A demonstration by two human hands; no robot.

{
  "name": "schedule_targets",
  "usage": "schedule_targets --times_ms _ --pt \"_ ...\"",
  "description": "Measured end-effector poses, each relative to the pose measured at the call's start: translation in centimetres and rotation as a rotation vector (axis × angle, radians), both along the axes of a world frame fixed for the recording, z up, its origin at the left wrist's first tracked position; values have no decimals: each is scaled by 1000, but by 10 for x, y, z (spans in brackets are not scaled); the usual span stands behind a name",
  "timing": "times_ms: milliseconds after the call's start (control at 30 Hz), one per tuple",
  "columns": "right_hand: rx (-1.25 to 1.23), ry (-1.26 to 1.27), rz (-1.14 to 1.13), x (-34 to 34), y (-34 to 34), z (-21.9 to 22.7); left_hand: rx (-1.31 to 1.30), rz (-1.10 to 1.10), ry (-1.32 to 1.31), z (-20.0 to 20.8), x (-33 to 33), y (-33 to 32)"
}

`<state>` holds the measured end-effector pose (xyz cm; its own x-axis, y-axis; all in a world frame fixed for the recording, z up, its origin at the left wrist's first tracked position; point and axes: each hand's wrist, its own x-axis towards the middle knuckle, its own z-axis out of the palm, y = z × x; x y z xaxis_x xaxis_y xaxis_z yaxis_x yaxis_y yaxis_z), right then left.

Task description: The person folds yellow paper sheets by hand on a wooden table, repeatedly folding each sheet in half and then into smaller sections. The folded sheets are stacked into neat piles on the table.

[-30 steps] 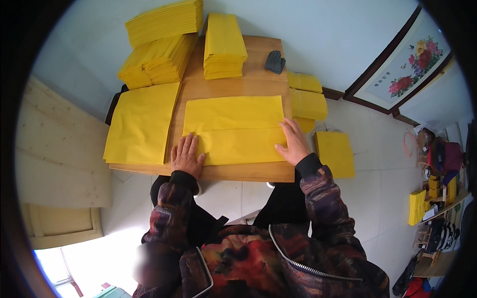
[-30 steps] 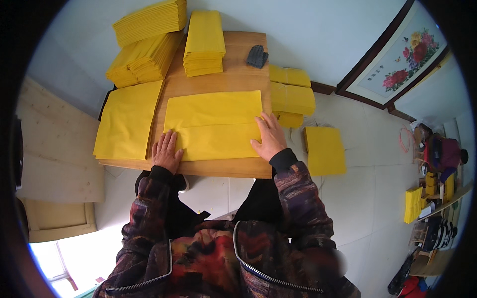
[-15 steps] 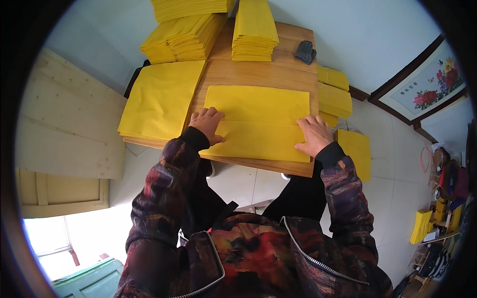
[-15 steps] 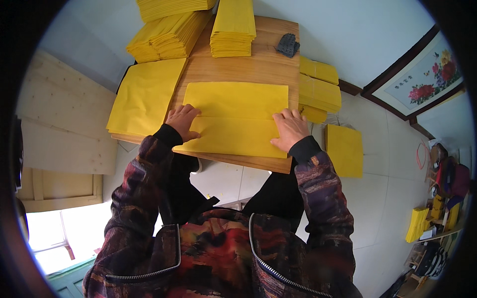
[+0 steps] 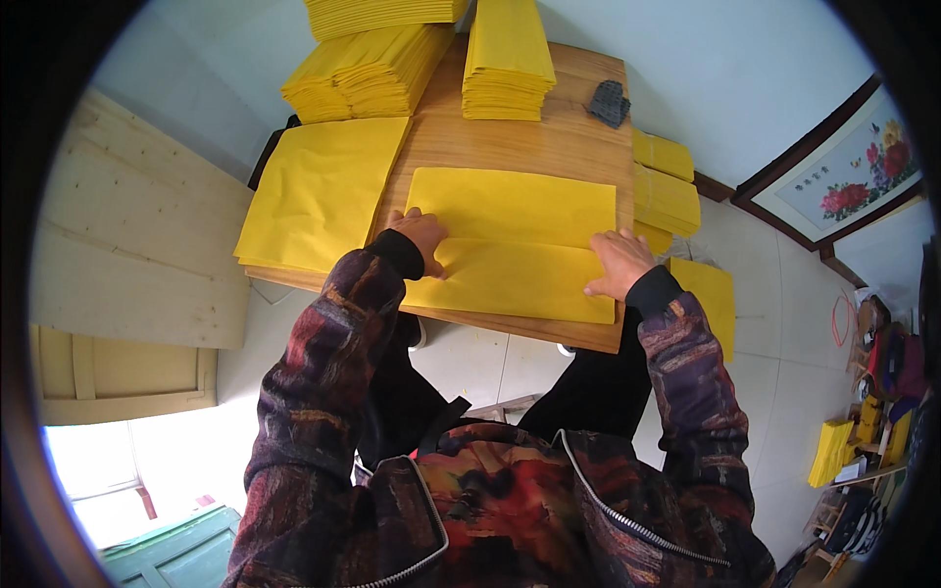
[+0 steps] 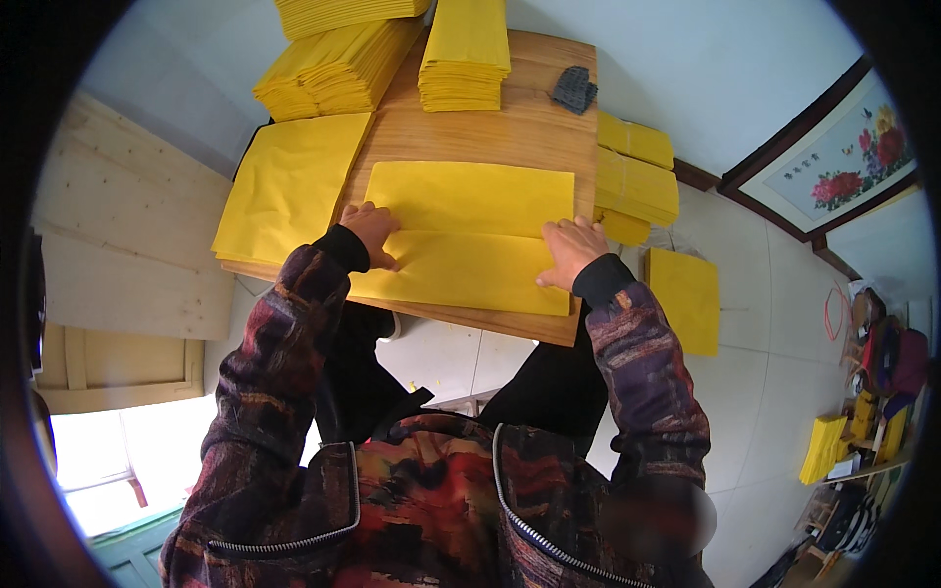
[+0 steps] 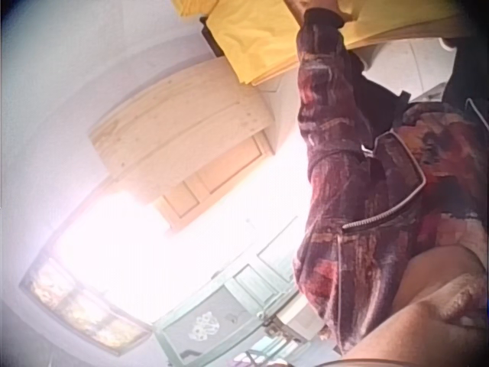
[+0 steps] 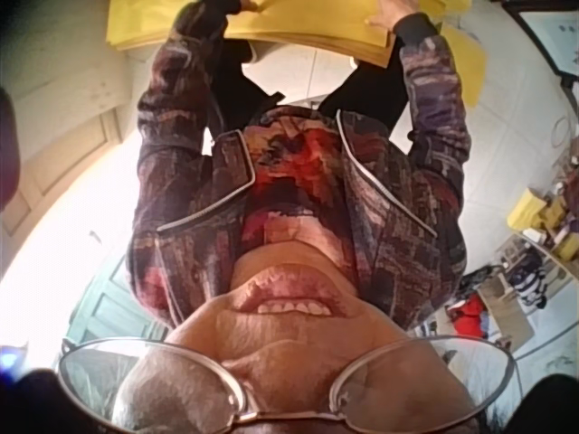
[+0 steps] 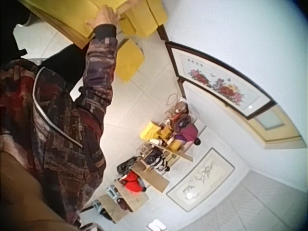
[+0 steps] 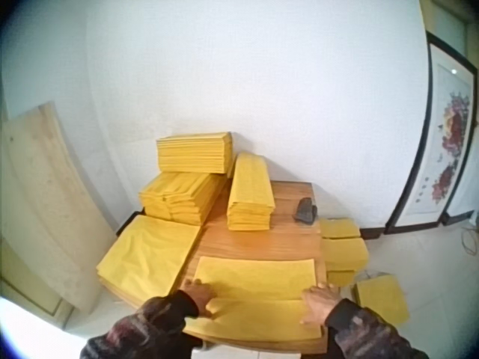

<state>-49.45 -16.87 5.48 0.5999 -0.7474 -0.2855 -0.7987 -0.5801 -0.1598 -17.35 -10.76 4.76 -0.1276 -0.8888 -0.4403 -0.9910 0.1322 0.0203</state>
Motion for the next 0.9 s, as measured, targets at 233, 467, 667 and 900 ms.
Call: schedule_targets --times_ms 233,467,667,900 --pt "-37 -131 52 -6 2 -8 -63 -31 70 -2 0 7" --pt "-28 -251 30 -10 12 -10 -245 -46 189 -10 -1 25" --pt "73 -351 -88 -14 10 -11 -148 61 265 -4 7 20" --pt "25 -309 -132 -9 9 -10 -62 40 255 4 12 1"
